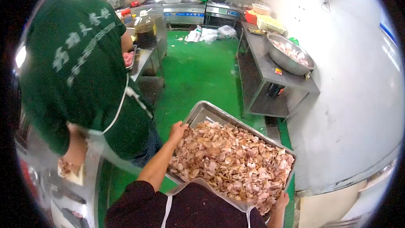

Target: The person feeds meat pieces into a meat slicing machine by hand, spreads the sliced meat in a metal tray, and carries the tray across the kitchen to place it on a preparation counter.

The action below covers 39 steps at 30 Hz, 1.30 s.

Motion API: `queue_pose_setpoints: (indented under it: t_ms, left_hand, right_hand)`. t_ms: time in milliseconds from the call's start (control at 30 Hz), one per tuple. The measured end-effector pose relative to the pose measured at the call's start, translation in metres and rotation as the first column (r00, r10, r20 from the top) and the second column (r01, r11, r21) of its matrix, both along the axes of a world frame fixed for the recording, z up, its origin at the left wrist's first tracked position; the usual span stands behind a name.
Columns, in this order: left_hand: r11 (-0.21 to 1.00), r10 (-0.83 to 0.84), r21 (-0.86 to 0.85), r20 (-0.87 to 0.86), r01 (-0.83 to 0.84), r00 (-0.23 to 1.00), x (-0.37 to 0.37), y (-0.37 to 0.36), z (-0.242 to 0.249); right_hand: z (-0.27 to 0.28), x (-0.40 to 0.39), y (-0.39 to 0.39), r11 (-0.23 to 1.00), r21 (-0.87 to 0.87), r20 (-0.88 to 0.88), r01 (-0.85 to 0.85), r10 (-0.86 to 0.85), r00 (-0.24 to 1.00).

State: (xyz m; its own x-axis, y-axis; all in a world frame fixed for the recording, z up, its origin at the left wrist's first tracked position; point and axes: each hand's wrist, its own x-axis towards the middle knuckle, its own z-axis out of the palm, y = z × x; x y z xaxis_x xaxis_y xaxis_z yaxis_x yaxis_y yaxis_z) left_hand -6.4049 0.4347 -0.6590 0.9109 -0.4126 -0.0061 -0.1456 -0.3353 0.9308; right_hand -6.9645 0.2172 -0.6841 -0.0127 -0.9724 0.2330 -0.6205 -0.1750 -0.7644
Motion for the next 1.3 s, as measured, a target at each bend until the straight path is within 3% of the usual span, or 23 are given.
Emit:
queue_pose_setpoints:
  t_ms: [33,100,167,200,300,333,433,467,533,567,600,633,667,733,800,833,900,1000,1033,1100,1167,1200,1300]
  left_hand:
    - [1.0,-0.017,-0.003,-0.03,0.017,0.999,0.001,-0.002,-0.004]
    - [0.999,-0.02,-0.048,-0.013,0.019,1.0,0.006,0.0,-0.029]
    - [0.992,0.061,-0.111,0.08,-0.052,0.995,0.025,-0.017,-0.084]
    - [0.995,-0.001,-0.098,0.0,0.001,1.0,0.025,-0.012,-0.077]
    - [0.999,-0.03,0.02,0.016,0.03,0.999,0.005,0.018,-0.02]
    - [0.982,-0.038,-0.185,-0.055,0.027,0.998,0.013,0.015,-0.047]
    - [0.982,0.047,-0.186,0.142,-0.02,0.989,0.015,0.032,-0.028]
    - [0.97,0.097,-0.233,0.12,-0.067,0.988,0.023,0.033,-0.043]
    - [0.96,0.019,-0.274,-0.126,-0.053,0.992,-0.007,0.061,0.013]
    - [0.942,-0.026,-0.333,-0.21,-0.047,0.977,-0.019,0.07,0.033]
    - [0.951,0.11,-0.292,0.009,-0.103,0.994,-0.025,0.071,0.04]
    - [0.94,0.001,-0.341,-0.1,-0.035,0.995,-0.006,0.065,0.023]
    - [0.959,0.054,-0.277,-0.011,-0.055,0.998,-0.015,0.063,0.033]
    - [0.984,0.148,-0.121,0.123,-0.133,0.981,-0.038,0.06,0.057]
    - [0.965,0.226,-0.174,0.184,-0.195,0.957,-0.01,0.02,0.009]
    - [0.951,0.277,-0.201,0.232,-0.233,0.932,0.006,0.014,-0.008]
    - [0.993,0.117,-0.052,0.13,-0.111,0.985,0.004,0.018,0.008]
    - [0.992,0.097,-0.099,0.257,-0.074,0.961,-0.012,0.021,0.026]
    - [0.993,0.044,-0.112,0.09,-0.034,0.995,-0.008,0.02,0.019]
    - [0.989,0.146,-0.036,0.212,-0.142,0.966,-0.031,0.013,0.038]
    - [0.99,0.135,-0.057,0.203,-0.126,0.97,-0.022,0.006,0.024]
    - [0.989,0.146,-0.064,0.209,-0.136,0.967,-0.024,0.009,0.016]
    - [0.983,0.172,-0.112,0.285,-0.146,0.943,-0.024,0.007,0.014]
  right_hand:
    - [-0.002,-0.011,0.0,1.0,-0.016,-0.078,-0.007,0.006,0.997]
    - [-0.046,-0.051,-0.023,0.992,-0.09,0.026,-0.092,0.095,0.995]
    - [0.015,-0.003,0.025,0.985,-0.165,-0.017,-0.051,0.048,0.999]
    - [0.044,0.019,0.05,0.996,-0.089,0.051,0.001,0.003,0.999]
    - [0.035,0.018,0.046,0.989,0.139,0.373,-0.041,-0.014,0.928]
    - [0.031,0.018,0.045,0.993,0.119,0.276,0.01,-0.043,0.96]
    - [0.005,0.01,0.026,0.994,0.108,0.19,-0.008,-0.013,0.982]
    - [0.004,0.008,0.02,0.997,0.079,0.144,-0.013,0.002,0.99]
    - [0.0,0.018,0.014,0.999,0.02,0.058,-0.049,0.048,0.997]
    - [-0.011,0.021,0.017,0.998,0.032,0.169,-0.056,0.05,0.984]
    - [-0.022,0.025,0.022,0.997,0.042,0.283,-0.058,0.044,0.958]
    - [-0.028,0.023,0.025,0.998,0.044,0.383,-0.05,0.03,0.923]
    - [-0.014,0.023,0.033,0.996,0.022,0.435,-0.088,0.07,0.898]
    - [-0.002,0.018,0.02,0.996,0.049,0.318,-0.081,0.061,0.946]
    - [0.002,0.01,-0.001,1.0,0.007,0.183,-0.009,0.008,0.983]
    - [-0.003,0.017,-0.008,0.999,0.031,0.313,-0.037,0.025,0.95]
    - [-0.008,0.024,-0.01,0.992,0.074,0.541,-0.107,0.05,0.84]
    - [-0.01,0.017,-0.003,0.993,0.068,0.425,-0.092,0.055,0.903]
    - [-0.002,0.016,-0.003,0.994,0.04,0.402,-0.097,0.073,0.913]
    - [0.01,0.01,0.004,0.999,0.018,0.31,-0.033,0.026,0.95]
    - [0.016,0.001,0.007,1.0,-0.015,0.186,-0.014,0.017,0.982]
    - [0.001,0.001,-0.005,0.997,0.068,0.451,-0.04,0.005,0.893]
    - [-0.001,-0.009,0.002,0.997,0.055,0.473,-0.056,0.024,0.881]
